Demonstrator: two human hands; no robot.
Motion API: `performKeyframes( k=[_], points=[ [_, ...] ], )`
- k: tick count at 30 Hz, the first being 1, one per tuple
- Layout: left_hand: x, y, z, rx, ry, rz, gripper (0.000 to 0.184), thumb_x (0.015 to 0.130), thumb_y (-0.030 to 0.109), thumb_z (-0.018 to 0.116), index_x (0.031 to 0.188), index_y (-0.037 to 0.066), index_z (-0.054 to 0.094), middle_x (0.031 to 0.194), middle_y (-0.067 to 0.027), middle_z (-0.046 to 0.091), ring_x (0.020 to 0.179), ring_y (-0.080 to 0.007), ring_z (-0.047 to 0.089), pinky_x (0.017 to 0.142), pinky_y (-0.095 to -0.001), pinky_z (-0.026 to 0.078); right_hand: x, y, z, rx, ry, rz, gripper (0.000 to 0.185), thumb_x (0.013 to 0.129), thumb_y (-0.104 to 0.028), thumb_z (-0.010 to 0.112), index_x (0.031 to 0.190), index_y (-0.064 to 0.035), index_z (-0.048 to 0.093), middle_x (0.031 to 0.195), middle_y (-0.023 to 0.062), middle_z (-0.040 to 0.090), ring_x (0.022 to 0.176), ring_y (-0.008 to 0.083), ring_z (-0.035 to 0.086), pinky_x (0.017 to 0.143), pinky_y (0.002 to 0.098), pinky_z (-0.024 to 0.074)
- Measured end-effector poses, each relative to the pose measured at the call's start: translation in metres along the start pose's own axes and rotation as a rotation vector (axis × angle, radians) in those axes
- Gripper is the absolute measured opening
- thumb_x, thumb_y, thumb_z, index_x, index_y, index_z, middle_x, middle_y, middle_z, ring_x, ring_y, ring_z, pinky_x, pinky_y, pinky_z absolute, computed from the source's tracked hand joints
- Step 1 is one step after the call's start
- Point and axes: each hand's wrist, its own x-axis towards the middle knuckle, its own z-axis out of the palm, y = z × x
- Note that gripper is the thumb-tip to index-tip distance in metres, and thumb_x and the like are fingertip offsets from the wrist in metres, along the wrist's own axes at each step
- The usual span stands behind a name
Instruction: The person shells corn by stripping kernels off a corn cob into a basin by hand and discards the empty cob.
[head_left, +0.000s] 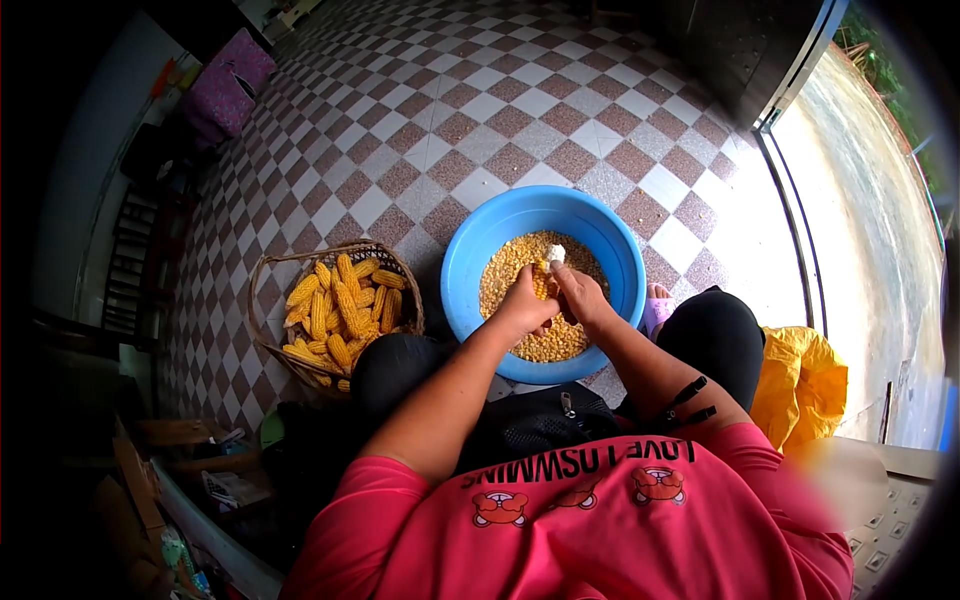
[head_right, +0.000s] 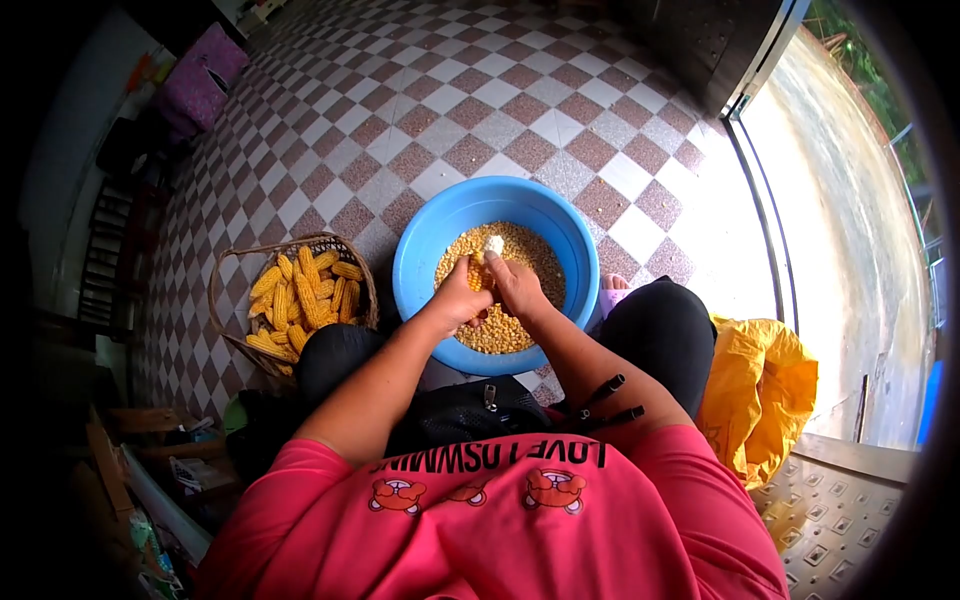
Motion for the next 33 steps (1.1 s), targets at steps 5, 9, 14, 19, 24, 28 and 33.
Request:
performKeyframes(
  k=[5, 9, 14, 19, 24, 28, 33],
  points=[
    [0.02, -0.029, 0.005, 0.448, 0.2, 0.152, 0.063, 0.07, 0.01, 0.062, 0.124, 0.002, 0.031, 0.093, -0.0167, 0.056, 0.063, -0.0192, 0.061, 0.041, -0.029, 0.047, 0.019, 0.037, 0.001, -0.206, 0.068, -0.142, 0.041, 0.092, -0.041, 0.041, 0.075, -0.005, 0.054, 0.059, 0.0042, 0.05, 0.046, 0.0125, 0.046, 0.041, 0.026, 0.035],
    [0.005, -0.006, 0.001, 0.083, 0.045, -0.014, 0.07, 0.07, 0.008, 0.06, 0.13, 0.001, 0.025, 0.085, -0.0141, 0.057, 0.056, -0.0181, 0.059, 0.038, -0.0285, 0.044, 0.011, 0.027, 0.001, -0.153, 0.092, -0.192, 0.031, 0.09, -0.029, 0.042, 0.076, -0.0032, 0.053, 0.062, 0.0046, 0.051, 0.049, 0.0123, 0.048, 0.043, 0.0253, 0.0378],
    [0.007, -0.008, -0.002, -0.085, 0.062, -0.019, 0.067, 0.072, 0.005, 0.058, 0.13, 0.004, 0.024, 0.089, -0.0119, 0.056, 0.055, -0.0149, 0.056, 0.038, -0.0253, 0.042, 0.007, 0.016, 0.001, 0.148, 0.038, -0.032, 0.024, 0.09, -0.023, 0.043, 0.083, -0.0042, 0.056, 0.065, 0.0031, 0.051, 0.049, 0.0109, 0.048, 0.045, 0.0238, 0.0392],
    [0.001, 0.0, -0.002, -0.162, 0.044, -0.025, 0.059, 0.075, 0.003, 0.058, 0.126, 0.008, 0.029, 0.087, -0.009, 0.055, 0.055, -0.0127, 0.053, 0.037, -0.0237, 0.039, -0.006, -0.006, 0.001, 0.213, -0.034, 0.085, 0.022, 0.092, -0.026, 0.045, 0.088, -0.0056, 0.055, 0.068, 0.0032, 0.054, 0.051, 0.0105, 0.051, 0.045, 0.0226, 0.041],
    [-0.004, 0.007, -0.006, -0.247, -0.02, -0.025, 0.052, 0.077, 0.003, 0.06, 0.121, 0.009, 0.034, 0.084, -0.0068, 0.055, 0.054, -0.0112, 0.051, 0.037, -0.0224, 0.037, 0.002, 0.001, -0.005, 0.259, -0.11, 0.115, 0.021, 0.092, -0.027, 0.048, 0.093, -0.0071, 0.054, 0.07, 0.0035, 0.057, 0.051, 0.0109, 0.052, 0.047, 0.0221, 0.0433],
    [-0.003, 0.006, -0.011, -0.305, -0.073, -0.027, 0.057, 0.077, 0.005, 0.062, 0.125, 0.009, 0.032, 0.088, -0.007, 0.055, 0.056, -0.0102, 0.052, 0.039, -0.021, 0.038, 0.001, -0.005, -0.005, 0.295, 0.017, 0.058, 0.028, 0.089, -0.021, 0.051, 0.111, -0.0054, 0.048, 0.089, 0.0089, 0.057, 0.063, 0.0148, 0.057, 0.054, 0.0254, 0.0463],
    [-0.007, 0.01, -0.015, -0.316, -0.161, -0.009, 0.061, 0.078, 0.004, 0.062, 0.13, 0.009, 0.031, 0.092, -0.0065, 0.055, 0.058, -0.0095, 0.052, 0.04, -0.02, 0.04, -0.001, -0.017, -0.01, 0.39, 0.008, -0.111, 0.052, 0.085, -0.014, 0.056, 0.131, -0.0074, 0.034, 0.104, 0.0129, 0.052, 0.08, 0.0173, 0.057, 0.058, 0.0288, 0.0482]
  ],
)
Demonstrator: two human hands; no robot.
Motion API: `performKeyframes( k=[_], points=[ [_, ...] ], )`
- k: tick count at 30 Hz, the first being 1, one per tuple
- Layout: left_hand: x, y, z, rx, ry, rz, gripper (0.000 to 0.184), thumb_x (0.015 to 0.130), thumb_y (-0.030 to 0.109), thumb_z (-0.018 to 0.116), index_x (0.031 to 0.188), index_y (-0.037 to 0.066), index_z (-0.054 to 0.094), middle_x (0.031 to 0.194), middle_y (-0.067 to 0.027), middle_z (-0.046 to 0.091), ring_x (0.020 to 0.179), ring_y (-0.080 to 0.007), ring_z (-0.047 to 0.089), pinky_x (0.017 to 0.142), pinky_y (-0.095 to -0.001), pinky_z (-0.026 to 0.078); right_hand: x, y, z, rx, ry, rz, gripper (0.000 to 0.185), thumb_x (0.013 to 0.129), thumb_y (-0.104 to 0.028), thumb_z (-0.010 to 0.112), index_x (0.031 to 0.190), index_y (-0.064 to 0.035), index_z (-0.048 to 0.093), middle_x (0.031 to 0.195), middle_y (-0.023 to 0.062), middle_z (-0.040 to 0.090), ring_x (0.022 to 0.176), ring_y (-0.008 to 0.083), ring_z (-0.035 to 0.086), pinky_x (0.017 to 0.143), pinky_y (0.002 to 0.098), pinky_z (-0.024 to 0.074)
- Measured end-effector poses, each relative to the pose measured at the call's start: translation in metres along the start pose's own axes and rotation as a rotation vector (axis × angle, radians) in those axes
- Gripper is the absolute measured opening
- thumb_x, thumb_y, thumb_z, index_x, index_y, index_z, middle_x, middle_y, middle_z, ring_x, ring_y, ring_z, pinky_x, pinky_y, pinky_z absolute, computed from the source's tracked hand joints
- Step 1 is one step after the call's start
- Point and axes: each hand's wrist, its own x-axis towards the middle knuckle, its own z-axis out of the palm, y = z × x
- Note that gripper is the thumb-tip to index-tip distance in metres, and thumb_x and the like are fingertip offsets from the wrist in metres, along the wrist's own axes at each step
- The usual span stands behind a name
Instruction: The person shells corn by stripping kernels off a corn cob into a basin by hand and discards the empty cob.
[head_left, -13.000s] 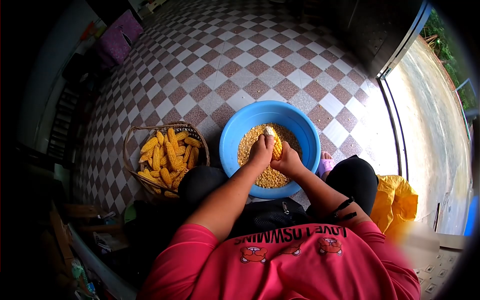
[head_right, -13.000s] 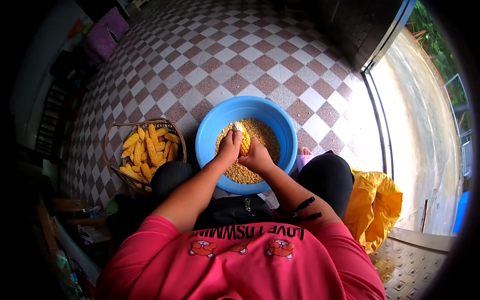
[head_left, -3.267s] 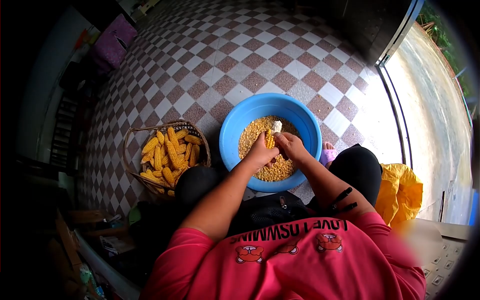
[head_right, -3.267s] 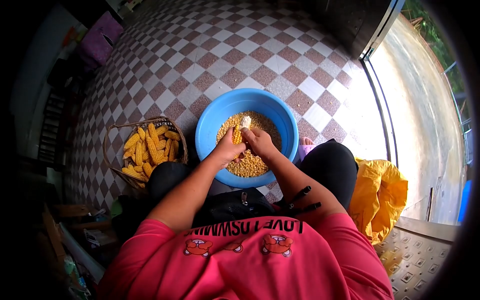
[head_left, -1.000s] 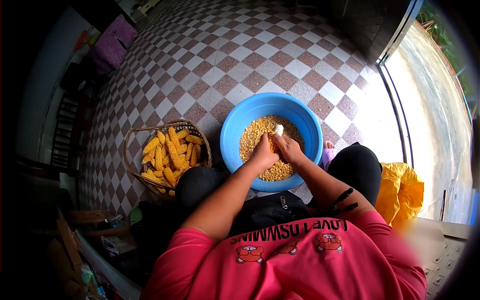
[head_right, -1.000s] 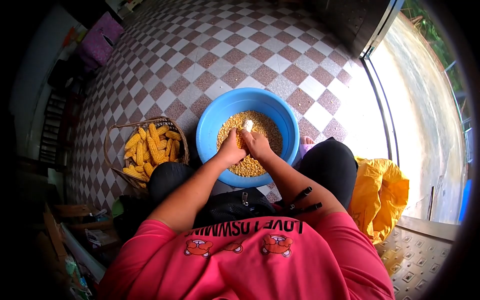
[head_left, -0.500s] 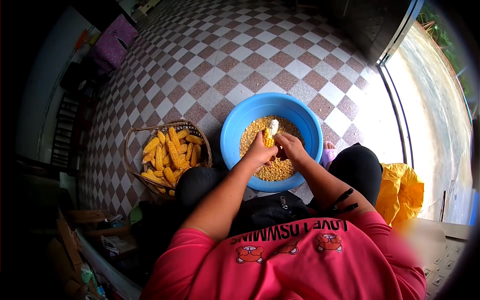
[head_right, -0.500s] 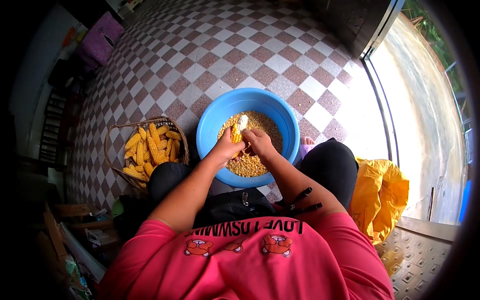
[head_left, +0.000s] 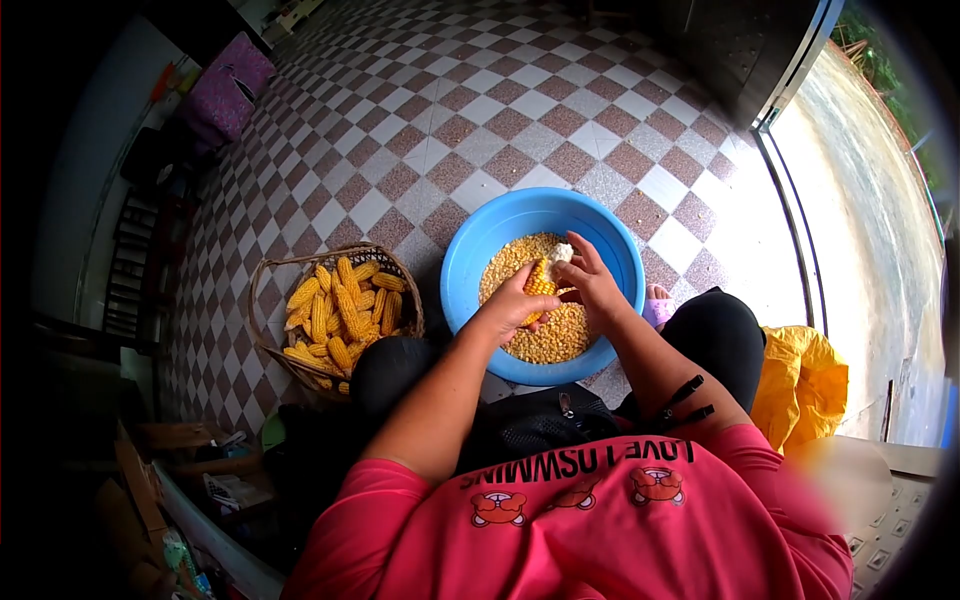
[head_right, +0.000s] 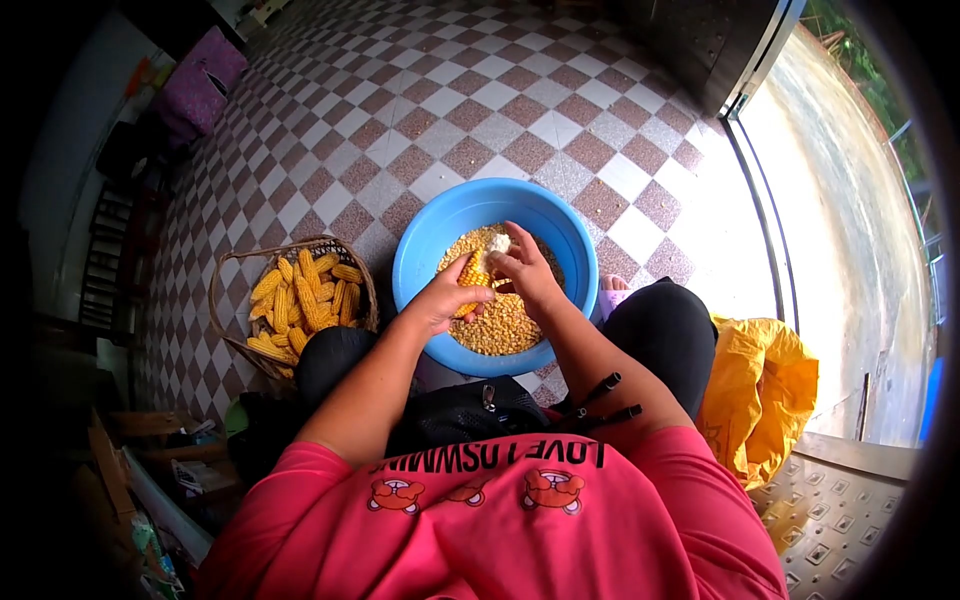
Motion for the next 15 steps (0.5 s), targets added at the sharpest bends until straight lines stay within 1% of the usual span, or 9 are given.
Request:
performKeyframes(
  k=[3, 4, 5, 6, 9, 10, 12, 14, 15],
  points=[
    [-0.003, 0.002, -0.002, 0.014, -0.003, -0.026, 0.06, 0.079, 0.006, 0.062, 0.131, 0.009, 0.033, 0.089, -0.0065, 0.055, 0.059, -0.0126, 0.053, 0.044, -0.0221, 0.041, 0.006, 0.001, -0.009, -0.039, -0.045, 0.053, 0.048, 0.084, -0.015, 0.059, 0.127, -0.0073, 0.038, 0.097, 0.0111, 0.055, 0.071, 0.0157, 0.057, 0.057, 0.0272, 0.0483],
    [-0.004, 0.005, -0.003, -0.002, 0.022, -0.015, 0.053, 0.081, 0.008, 0.061, 0.128, 0.008, 0.037, 0.089, -0.0074, 0.055, 0.06, -0.0136, 0.055, 0.046, -0.022, 0.043, 0.006, 0.0, -0.01, -0.081, -0.037, 0.101, 0.046, 0.084, -0.015, 0.06, 0.124, -0.0067, 0.039, 0.094, 0.0103, 0.056, 0.067, 0.015, 0.057, 0.056, 0.0266, 0.0482],
    [-0.004, 0.008, -0.005, -0.016, 0.047, -0.002, 0.046, 0.083, 0.01, 0.06, 0.125, 0.006, 0.041, 0.09, -0.0082, 0.056, 0.061, -0.0146, 0.056, 0.047, -0.0219, 0.045, 0.005, 0.001, -0.009, -0.055, 0.017, 0.072, 0.038, 0.084, -0.017, 0.061, 0.116, -0.0045, 0.042, 0.086, 0.009, 0.058, 0.061, 0.0134, 0.056, 0.053, 0.0256, 0.0474],
    [-0.004, 0.009, -0.01, -0.016, 0.047, -0.001, 0.046, 0.083, 0.01, 0.06, 0.125, 0.006, 0.041, 0.09, -0.0082, 0.056, 0.061, -0.0146, 0.056, 0.047, -0.0219, 0.045, 0.006, 0.0, -0.009, -0.056, 0.016, 0.071, 0.038, 0.084, -0.017, 0.061, 0.116, -0.0045, 0.042, 0.086, 0.009, 0.058, 0.061, 0.0134, 0.056, 0.053, 0.0256, 0.0474],
    [0.0, 0.008, -0.021, -0.308, 0.122, 0.114, 0.031, 0.086, 0.019, 0.057, 0.112, 0.003, 0.05, 0.091, -0.0111, 0.057, 0.064, -0.0169, 0.06, 0.049, -0.0224, 0.048, 0.006, -0.002, -0.009, -0.065, 0.065, 0.131, 0.037, 0.083, -0.02, 0.063, 0.11, -0.0029, 0.043, 0.083, 0.0094, 0.058, 0.059, 0.0131, 0.055, 0.05, 0.0248, 0.0464],
    [0.001, 0.008, -0.021, -0.308, 0.124, 0.117, 0.031, 0.086, 0.019, 0.057, 0.112, 0.003, 0.05, 0.091, -0.0111, 0.057, 0.064, -0.0169, 0.06, 0.049, -0.0224, 0.048, 0.005, -0.002, -0.009, -0.065, 0.048, 0.138, 0.038, 0.082, -0.023, 0.064, 0.106, -0.0027, 0.044, 0.081, 0.009, 0.058, 0.058, 0.0132, 0.055, 0.05, 0.0246, 0.046],
    [0.001, 0.007, -0.021, -0.331, 0.284, 0.132, 0.027, 0.086, 0.022, 0.059, 0.104, 0.004, 0.051, 0.083, -0.0093, 0.058, 0.057, -0.015, 0.059, 0.045, -0.0219, 0.046, 0.006, -0.001, -0.009, -0.065, 0.031, 0.145, 0.038, 0.081, -0.027, 0.065, 0.103, -0.0025, 0.046, 0.078, 0.0086, 0.058, 0.057, 0.0133, 0.055, 0.049, 0.0245, 0.0456],
    [0.003, 0.005, -0.025, -0.305, 0.339, 0.127, 0.026, 0.085, 0.025, 0.06, 0.099, 0.005, 0.051, 0.078, -0.0081, 0.058, 0.054, -0.0141, 0.057, 0.042, -0.022, 0.043, 0.007, 0.002, -0.009, -0.304, -0.079, 0.086, 0.042, 0.079, -0.035, 0.066, 0.098, -0.0016, 0.049, 0.078, 0.0084, 0.058, 0.058, 0.0137, 0.056, 0.049, 0.0243, 0.0451],
    [0.002, 0.007, -0.024, -0.28, 0.393, 0.122, 0.027, 0.084, 0.027, 0.062, 0.094, 0.005, 0.051, 0.074, -0.0068, 0.057, 0.05, -0.0131, 0.056, 0.039, -0.0221, 0.041, 0.003, -0.001, -0.006, -0.32, -0.125, 0.063, 0.05, 0.076, -0.044, 0.067, 0.094, 0.0001, 0.051, 0.076, 0.0085, 0.058, 0.058, 0.0138, 0.057, 0.048, 0.0239, 0.0446]
  ],
)
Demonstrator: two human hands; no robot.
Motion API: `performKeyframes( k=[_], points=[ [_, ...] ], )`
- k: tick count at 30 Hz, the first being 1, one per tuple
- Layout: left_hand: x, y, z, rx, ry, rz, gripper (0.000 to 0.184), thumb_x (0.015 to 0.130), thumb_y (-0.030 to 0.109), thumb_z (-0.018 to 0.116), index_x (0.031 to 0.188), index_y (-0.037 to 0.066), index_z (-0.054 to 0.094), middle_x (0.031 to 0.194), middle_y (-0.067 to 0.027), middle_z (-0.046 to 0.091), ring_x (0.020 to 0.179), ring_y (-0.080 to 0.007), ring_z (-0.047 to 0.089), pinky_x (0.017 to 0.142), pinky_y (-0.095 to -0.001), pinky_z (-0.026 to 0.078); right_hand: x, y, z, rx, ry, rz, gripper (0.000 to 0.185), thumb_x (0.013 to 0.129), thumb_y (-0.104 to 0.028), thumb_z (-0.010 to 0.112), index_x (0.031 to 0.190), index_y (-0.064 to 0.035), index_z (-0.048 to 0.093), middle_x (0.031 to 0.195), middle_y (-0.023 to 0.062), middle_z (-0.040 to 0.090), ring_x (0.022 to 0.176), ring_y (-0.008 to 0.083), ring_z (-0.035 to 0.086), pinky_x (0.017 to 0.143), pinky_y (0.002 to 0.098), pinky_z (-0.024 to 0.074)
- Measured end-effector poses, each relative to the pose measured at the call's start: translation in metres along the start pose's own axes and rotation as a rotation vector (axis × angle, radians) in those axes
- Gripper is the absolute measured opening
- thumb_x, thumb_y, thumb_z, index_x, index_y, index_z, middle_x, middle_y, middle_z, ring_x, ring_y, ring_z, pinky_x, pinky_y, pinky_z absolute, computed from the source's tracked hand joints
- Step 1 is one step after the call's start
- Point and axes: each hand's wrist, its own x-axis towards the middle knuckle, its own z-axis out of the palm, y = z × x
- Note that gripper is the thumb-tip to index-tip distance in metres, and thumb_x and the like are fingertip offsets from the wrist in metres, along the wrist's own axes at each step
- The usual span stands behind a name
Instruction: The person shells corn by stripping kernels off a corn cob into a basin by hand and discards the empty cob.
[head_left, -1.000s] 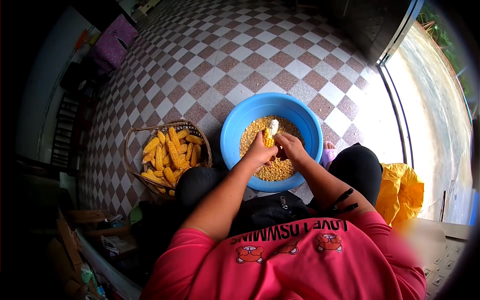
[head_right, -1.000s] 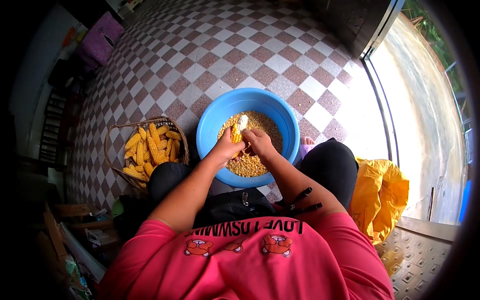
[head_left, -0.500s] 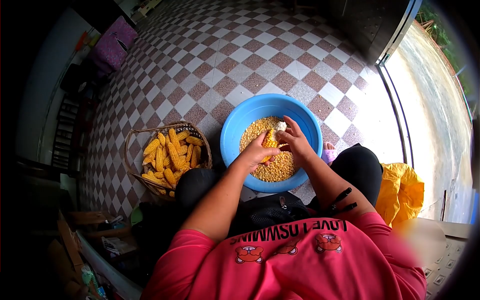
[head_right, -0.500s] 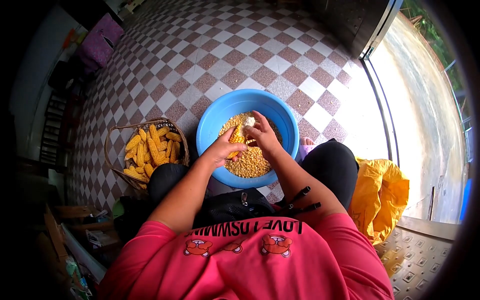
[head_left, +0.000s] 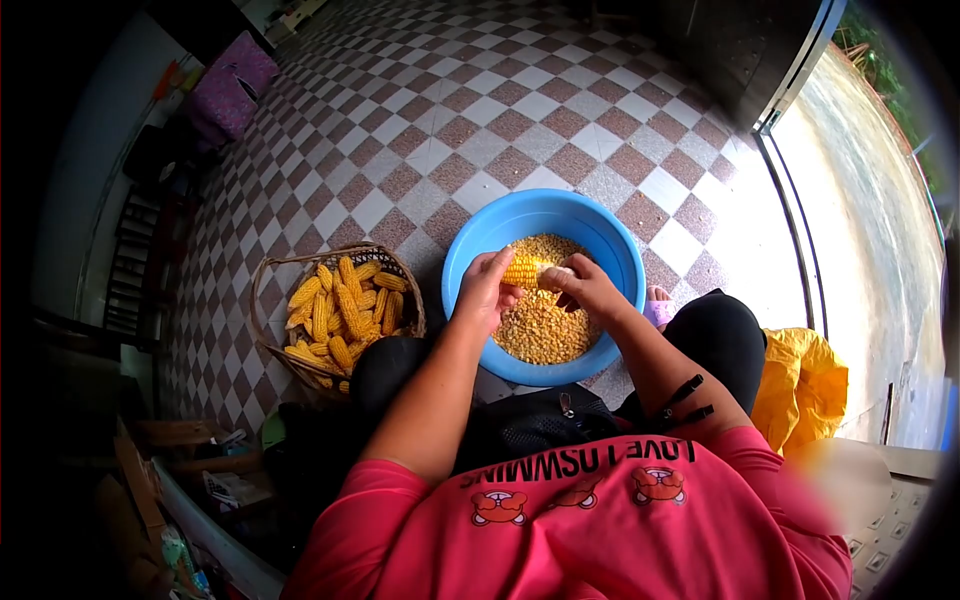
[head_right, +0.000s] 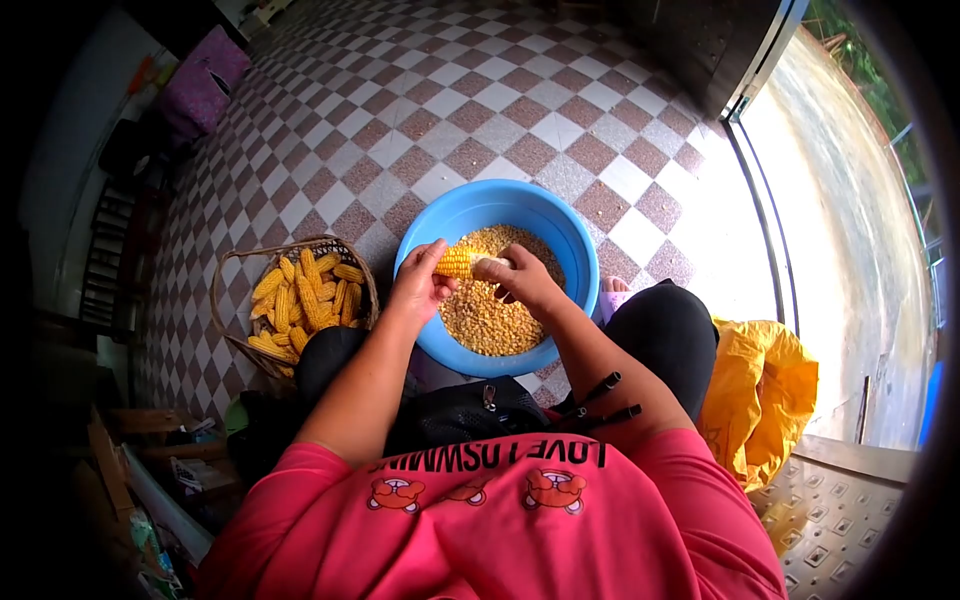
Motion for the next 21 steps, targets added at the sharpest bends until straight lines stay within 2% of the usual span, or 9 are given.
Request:
performKeyframes(
  k=[1, 4, 7, 10, 13, 16, 18, 19, 21],
  points=[
    [-0.001, 0.001, 0.002, 0.001, 0.0, -0.002, 0.027, 0.084, 0.027, 0.062, 0.094, 0.005, 0.051, 0.074, -0.0068, 0.057, 0.05, -0.0131, 0.056, 0.039, -0.0221, 0.041, 0.001, 0.002, 0.0, 0.001, 0.001, 0.001, 0.05, 0.076, -0.044, 0.067, 0.094, 0.0001, 0.051, 0.076, 0.0085, 0.058, 0.058, 0.0138, 0.057, 0.048, 0.0239, 0.0446],
    [-0.002, 0.001, 0.006, 0.179, 0.021, 0.043, 0.037, 0.081, 0.036, 0.065, 0.094, 0.005, 0.05, 0.068, -0.0032, 0.054, 0.041, -0.0083, 0.047, 0.035, -0.0202, 0.035, 0.004, 0.009, 0.0, -0.126, -0.078, 0.07, 0.066, 0.072, -0.054, 0.068, 0.097, 0.0047, 0.05, 0.071, 0.0091, 0.056, 0.054, 0.014, 0.056, 0.045, 0.0248, 0.0447],
    [0.002, -0.002, 0.008, 0.265, 0.024, 0.078, 0.039, 0.08, 0.038, 0.066, 0.092, 0.005, 0.049, 0.067, -0.0029, 0.052, 0.04, -0.0081, 0.043, 0.035, -0.0207, 0.032, -0.004, 0.004, 0.008, -0.179, -0.076, 0.036, 0.067, 0.072, -0.055, 0.066, 0.096, 0.0046, 0.05, 0.068, 0.0082, 0.056, 0.054, 0.014, 0.057, 0.045, 0.0247, 0.0446],
    [0.003, -0.003, 0.014, 0.314, 0.005, 0.112, 0.036, 0.08, 0.04, 0.065, 0.08, 0.009, 0.048, 0.061, -0.0003, 0.047, 0.04, -0.0082, 0.039, 0.034, -0.0233, 0.029, -0.006, -0.002, 0.01, -0.213, -0.121, 0.033, 0.059, 0.076, -0.054, 0.062, 0.09, 0.0022, 0.053, 0.064, 0.0066, 0.055, 0.051, 0.0134, 0.055, 0.044, 0.0246, 0.0434],
    [0.007, 0.001, 0.016, 0.245, 0.031, 0.07, 0.037, 0.079, 0.041, 0.065, 0.078, 0.009, 0.047, 0.059, 0.0005, 0.044, 0.039, -0.0078, 0.036, 0.034, -0.0236, 0.028, -0.01, -0.004, 0.011, -0.226, -0.143, 0.006, 0.051, 0.081, -0.051, 0.058, 0.087, 0.0, 0.056, 0.064, 0.0061, 0.055, 0.049, 0.0132, 0.053, 0.045, 0.0262, 0.0433],
    [0.009, 0.004, 0.02, 0.287, 0.056, 0.055, 0.037, 0.08, 0.042, 0.064, 0.078, 0.009, 0.047, 0.058, 0.0005, 0.043, 0.039, -0.0079, 0.035, 0.035, -0.0237, 0.026, -0.014, -0.008, 0.012, -0.165, -0.181, 0.078, 0.05, 0.082, -0.05, 0.057, 0.089, -0.0006, 0.055, 0.067, 0.0071, 0.057, 0.051, 0.0136, 0.055, 0.046, 0.0263, 0.0439],
    [0.012, 0.005, 0.022, 0.304, 0.082, 0.029, 0.037, 0.081, 0.042, 0.063, 0.078, 0.009, 0.047, 0.058, 0.0003, 0.043, 0.039, -0.008, 0.036, 0.035, -0.0238, 0.026, -0.016, -0.007, 0.012, 0.05, -0.222, 0.116, 0.047, 0.083, -0.047, 0.057, 0.09, -0.0004, 0.054, 0.072, 0.0084, 0.058, 0.053, 0.0146, 0.057, 0.045, 0.0257, 0.0441],
    [0.014, 0.005, 0.023, 0.311, 0.105, 0.026, 0.037, 0.081, 0.042, 0.062, 0.078, 0.008, 0.047, 0.058, 0.0001, 0.044, 0.04, -0.0081, 0.036, 0.035, -0.0238, 0.026, -0.016, -0.005, 0.013, 0.048, -0.223, 0.118, 0.047, 0.083, -0.047, 0.057, 0.09, -0.0004, 0.054, 0.072, 0.0084, 0.058, 0.053, 0.0146, 0.057, 0.045, 0.0257, 0.0441],
    [0.021, 0.001, 0.022, 0.317, 0.13, 0.025, 0.037, 0.082, 0.042, 0.061, 0.078, 0.008, 0.048, 0.058, 0.0, 0.044, 0.04, -0.0082, 0.037, 0.035, -0.0239, 0.027, -0.014, -0.002, 0.015, 0.117, -0.149, 0.091, 0.049, 0.085, -0.048, 0.054, 0.097, -0.0016, 0.05, 0.075, 0.0077, 0.056, 0.054, 0.0149, 0.058, 0.046, 0.0247, 0.0456]
  ],
)
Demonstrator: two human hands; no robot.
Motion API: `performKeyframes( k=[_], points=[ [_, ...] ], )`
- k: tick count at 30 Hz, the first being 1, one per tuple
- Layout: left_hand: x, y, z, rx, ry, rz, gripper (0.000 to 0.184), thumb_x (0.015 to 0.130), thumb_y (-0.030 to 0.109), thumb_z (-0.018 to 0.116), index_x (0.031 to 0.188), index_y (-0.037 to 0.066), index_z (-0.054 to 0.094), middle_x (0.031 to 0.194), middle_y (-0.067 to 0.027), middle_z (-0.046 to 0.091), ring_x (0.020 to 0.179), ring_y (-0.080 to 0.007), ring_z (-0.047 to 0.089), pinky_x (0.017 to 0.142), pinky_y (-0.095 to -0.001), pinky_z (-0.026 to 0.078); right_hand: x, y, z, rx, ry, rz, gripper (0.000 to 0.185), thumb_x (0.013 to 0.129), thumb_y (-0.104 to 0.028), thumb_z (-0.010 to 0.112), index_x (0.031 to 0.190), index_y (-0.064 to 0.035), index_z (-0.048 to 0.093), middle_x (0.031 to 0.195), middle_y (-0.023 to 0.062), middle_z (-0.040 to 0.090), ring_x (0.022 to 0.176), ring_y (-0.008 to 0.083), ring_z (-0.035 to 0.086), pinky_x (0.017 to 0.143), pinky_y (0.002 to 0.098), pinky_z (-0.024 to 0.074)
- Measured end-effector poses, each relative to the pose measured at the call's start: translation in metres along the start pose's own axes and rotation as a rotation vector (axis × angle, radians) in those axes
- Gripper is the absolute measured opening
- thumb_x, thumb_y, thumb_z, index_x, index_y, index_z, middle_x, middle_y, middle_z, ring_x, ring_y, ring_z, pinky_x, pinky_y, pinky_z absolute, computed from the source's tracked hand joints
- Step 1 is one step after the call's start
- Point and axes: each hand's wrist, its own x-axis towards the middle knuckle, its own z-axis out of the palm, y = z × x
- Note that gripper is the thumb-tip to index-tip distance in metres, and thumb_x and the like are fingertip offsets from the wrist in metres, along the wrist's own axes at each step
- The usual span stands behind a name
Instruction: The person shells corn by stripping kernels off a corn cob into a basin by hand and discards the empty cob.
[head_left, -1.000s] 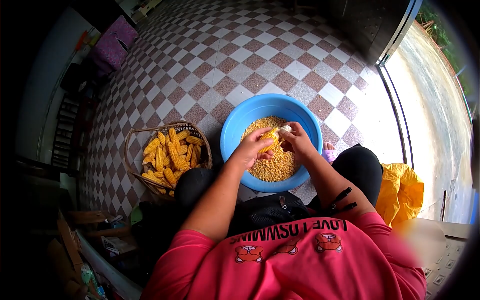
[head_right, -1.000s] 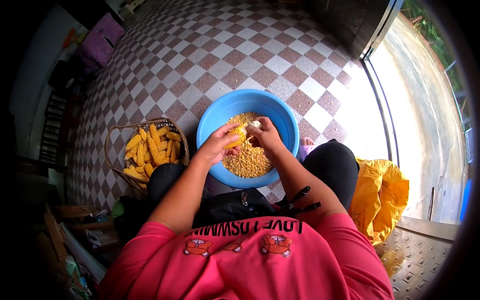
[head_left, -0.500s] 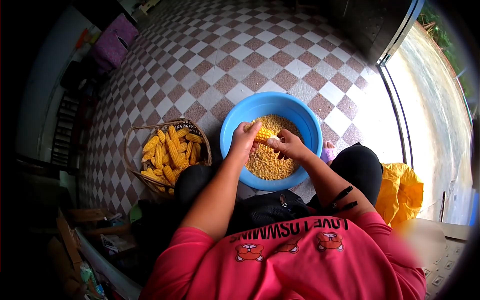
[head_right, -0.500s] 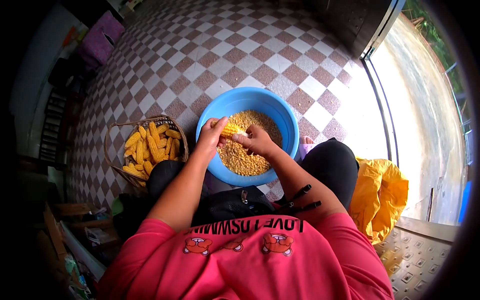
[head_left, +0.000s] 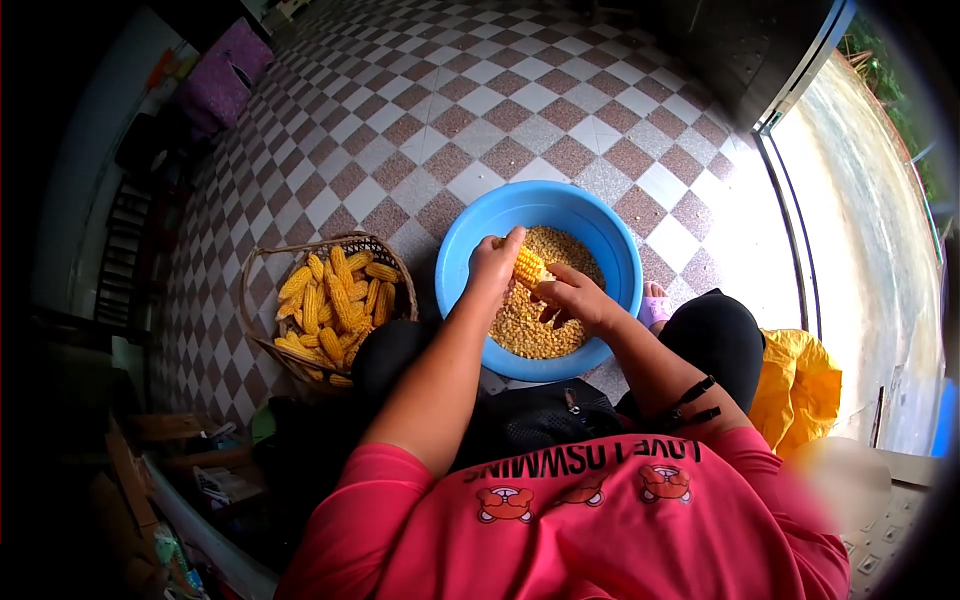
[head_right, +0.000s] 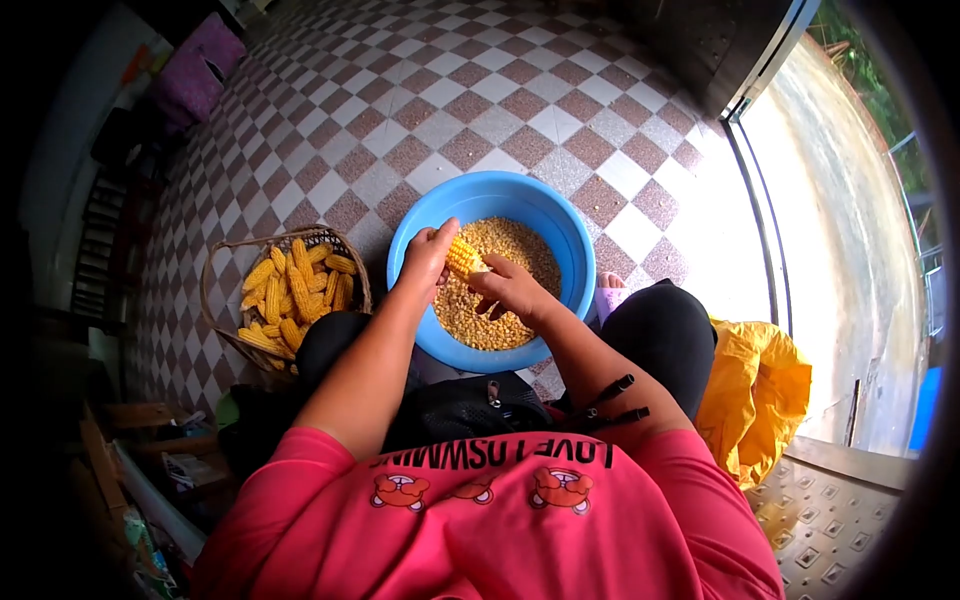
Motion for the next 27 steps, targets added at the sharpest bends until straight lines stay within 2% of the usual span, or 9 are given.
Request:
performKeyframes(
  k=[2, 6, 8, 14, 16, 20, 21, 23, 27],
  points=[
    [0.015, -0.016, 0.001, 0.182, 0.042, 0.152, 0.038, 0.083, 0.042, 0.06, 0.079, 0.006, 0.048, 0.059, -0.0003, 0.045, 0.042, -0.0087, 0.038, 0.037, -0.0238, 0.027, 0.003, 0.0, 0.001, -0.131, 0.033, 0.001, 0.046, 0.085, -0.046, 0.055, 0.094, -0.0007, 0.052, 0.073, 0.0084, 0.057, 0.052, 0.0156, 0.059, 0.045, 0.0257, 0.0456],
    [0.015, -0.021, 0.003, 0.197, 0.033, 0.155, 0.038, 0.083, 0.042, 0.06, 0.079, 0.006, 0.048, 0.059, -0.0007, 0.044, 0.044, -0.0092, 0.037, 0.038, -0.0249, 0.027, 0.008, 0.007, 0.005, -0.429, 0.11, -0.101, 0.046, 0.086, -0.045, 0.054, 0.088, 0.0006, 0.053, 0.065, 0.009, 0.056, 0.047, 0.0159, 0.057, 0.041, 0.0276, 0.0453],
    [0.011, -0.015, -0.001, 0.151, 0.023, 0.164, 0.039, 0.083, 0.042, 0.059, 0.08, 0.005, 0.048, 0.06, -0.0011, 0.043, 0.043, -0.0097, 0.037, 0.038, -0.0265, 0.028, 0.006, 0.005, 0.008, -0.327, 0.088, -0.118, 0.046, 0.087, -0.045, 0.052, 0.085, 0.0009, 0.052, 0.061, 0.0092, 0.054, 0.043, 0.0157, 0.056, 0.039, 0.0278, 0.0444],
    [0.009, -0.012, -0.006, 0.051, 0.017, 0.036, 0.038, 0.083, 0.042, 0.059, 0.08, 0.006, 0.048, 0.057, -0.0003, 0.039, 0.041, -0.0109, 0.034, 0.037, -0.028, 0.027, 0.003, 0.005, 0.005, -0.141, -0.042, -0.046, 0.038, 0.092, -0.039, 0.046, 0.091, -0.0012, 0.052, 0.066, 0.0085, 0.054, 0.052, 0.0177, 0.06, 0.046, 0.0278, 0.0477],
    [0.007, -0.01, -0.005, 0.023, 0.027, 0.017, 0.037, 0.083, 0.042, 0.059, 0.08, 0.006, 0.049, 0.057, -0.0005, 0.04, 0.041, -0.011, 0.035, 0.037, -0.0279, 0.027, 0.005, 0.008, 0.0, 0.059, -0.074, 0.069, 0.038, 0.091, -0.04, 0.046, 0.095, -0.0027, 0.052, 0.069, 0.0077, 0.053, 0.055, 0.019, 0.06, 0.049, 0.0281, 0.0482],
    [-0.004, 0.005, -0.002, 0.046, 0.062, -0.092, 0.037, 0.083, 0.042, 0.059, 0.081, 0.006, 0.05, 0.059, -0.0009, 0.044, 0.041, -0.0107, 0.036, 0.037, -0.0273, 0.028, 0.002, 0.004, 0.003, 0.115, -0.057, -0.03, 0.04, 0.089, -0.042, 0.048, 0.097, -0.0029, 0.052, 0.072, 0.0075, 0.053, 0.053, 0.0188, 0.058, 0.048, 0.0281, 0.0476],
    [0.0, -0.001, -0.002, 0.047, 0.062, -0.092, 0.037, 0.083, 0.042, 0.059, 0.081, 0.006, 0.05, 0.059, -0.0009, 0.044, 0.041, -0.0107, 0.036, 0.037, -0.0273, 0.028, 0.003, 0.0, 0.005, 0.14, -0.05, 0.085, 0.041, 0.089, -0.043, 0.049, 0.099, -0.0032, 0.051, 0.074, 0.0075, 0.053, 0.053, 0.0188, 0.058, 0.048, 0.0285, 0.0476],
    [0.012, -0.021, 0.0, 0.165, -0.008, 0.204, 0.038, 0.084, 0.043, 0.058, 0.08, 0.006, 0.051, 0.061, -0.0006, 0.045, 0.043, -0.0099, 0.038, 0.038, -0.027, 0.03, 0.004, 0.0, 0.005, 0.168, -0.042, 0.202, 0.042, 0.088, -0.043, 0.05, 0.101, -0.0034, 0.051, 0.076, 0.0076, 0.053, 0.053, 0.0187, 0.058, 0.048, 0.0289, 0.0476],
    [-0.001, -0.005, 0.0, 0.0, -0.017, 0.082, 0.039, 0.083, 0.043, 0.059, 0.081, 0.005, 0.052, 0.063, -0.0001, 0.046, 0.049, -0.009, 0.041, 0.041, -0.0254, 0.032, 0.006, 0.005, 0.002, 0.101, -0.132, 0.156, 0.04, 0.088, -0.041, 0.051, 0.105, -0.005, 0.049, 0.081, 0.0091, 0.055, 0.054, 0.0191, 0.058, 0.047, 0.0297, 0.0475]
  ],
)
